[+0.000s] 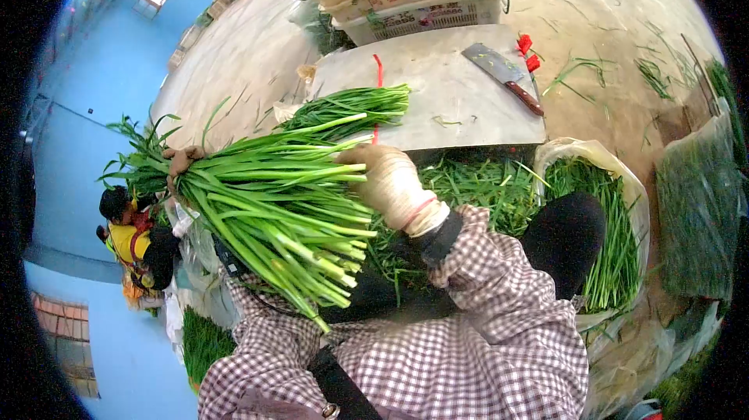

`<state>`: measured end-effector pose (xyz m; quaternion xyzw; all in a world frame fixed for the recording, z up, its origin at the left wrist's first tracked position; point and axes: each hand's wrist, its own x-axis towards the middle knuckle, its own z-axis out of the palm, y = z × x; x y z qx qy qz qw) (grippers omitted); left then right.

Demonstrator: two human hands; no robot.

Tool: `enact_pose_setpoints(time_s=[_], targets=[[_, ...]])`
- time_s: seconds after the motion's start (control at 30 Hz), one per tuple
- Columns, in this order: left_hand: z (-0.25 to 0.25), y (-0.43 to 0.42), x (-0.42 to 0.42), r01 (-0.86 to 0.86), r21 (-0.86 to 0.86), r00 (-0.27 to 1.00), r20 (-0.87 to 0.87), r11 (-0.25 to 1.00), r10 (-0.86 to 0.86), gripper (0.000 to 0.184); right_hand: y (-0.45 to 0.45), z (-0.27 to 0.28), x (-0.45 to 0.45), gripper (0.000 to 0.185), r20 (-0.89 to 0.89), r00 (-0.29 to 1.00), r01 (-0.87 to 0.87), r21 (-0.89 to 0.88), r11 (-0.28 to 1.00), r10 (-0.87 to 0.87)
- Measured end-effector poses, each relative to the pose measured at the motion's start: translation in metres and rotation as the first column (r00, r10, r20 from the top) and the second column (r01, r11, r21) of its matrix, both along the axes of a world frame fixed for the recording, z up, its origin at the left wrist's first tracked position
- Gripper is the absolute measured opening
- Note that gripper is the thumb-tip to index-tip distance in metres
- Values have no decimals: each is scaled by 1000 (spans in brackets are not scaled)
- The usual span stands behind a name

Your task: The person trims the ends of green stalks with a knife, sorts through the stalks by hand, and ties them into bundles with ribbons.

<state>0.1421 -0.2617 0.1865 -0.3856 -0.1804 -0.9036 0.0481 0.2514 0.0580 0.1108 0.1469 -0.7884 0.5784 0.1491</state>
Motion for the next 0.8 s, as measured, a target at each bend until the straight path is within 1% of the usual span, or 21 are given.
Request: enact_pose_setpoints(time_s=[0.03,0.07,0.1,0.13,0.17,0.2,0.23,0.27,0.3,0.33,0.37,0.4,0.47,0.53,0.57,0.6,0.67,0.7,0.73,0.77,0.8], targets=[[3,5,7,-29,-18,999,19,999,30,51,-1,-8,0,34,44,999,28,-56,998,-25],[7,6,12,-125,-125,992,18,984,129,50,2,-18,0,31,89,995,56,-112,992,-46],[9,7,11,42,-86,997,-60,995,-47,49,11,-31,-3,20,-50,980,196,149,969,-190],[6,-3,5,122,51,992,-48,991,-120,47,29,-43,3,16,-40,973,227,281,932,-225],[6,-13,9,-20,-21,1000,3,1000,20,47,45,-64,5,15,5,965,194,655,730,-261],[6,-24,13,-160,-95,985,45,983,164,46,57,-79,-3,23,462,830,-277,827,489,-312],[5,-37,7,-168,-119,984,34,979,173,46,78,-92,8,28,520,804,-403,833,380,-288],[11,-30,10,-90,-174,996,-46,981,83,45,89,-100,22,34,578,768,-518,814,262,-278],[16,-30,17,-108,-241,993,27,964,118,44,87,-84,29,33,411,881,-293,863,412,-234],[15,-31,24,-118,-305,982,102,945,156,43,85,-57,38,33,220,950,-63,832,552,-222],[3,-37,9,-285,-253,953,30,925,302,41,80,-26,41,30,38,992,58,717,695,-123],[6,-22,12,-206,-194,976,23,959,214,41,72,4,44,29,-163,985,141,551,822,-60],[6,1,15,-180,-212,983,-1,961,184,37,55,44,54,22,-248,964,-1,368,930,99],[3,12,15,-190,-238,977,48,953,207,39,37,57,61,18,-241,950,-88,403,911,199],[1,14,16,-197,-250,972,73,948,222,39,29,50,63,17,-254,950,-68,401,914,183],[-3,13,16,-262,-319,933,158,911,323,40,26,42,62,20,-162,967,-105,444,890,195],[1,31,16,-182,-278,972,93,943,215,39,11,30,65,24,-72,995,-34,356,934,64],[3,40,19,-205,-284,962,118,937,247,37,3,25,63,24,-34,999,-18,321,947,30],[3,47,21,-157,-274,968,146,949,203,37,-6,19,60,24,6,1000,3,288,958,-5],[1,51,20,-151,-276,969,150,949,198,39,-10,12,57,24,45,998,27,256,966,-40],[0,55,19,-145,-276,969,153,950,193,40,-12,1,55,22,146,989,3,138,990,-23]])
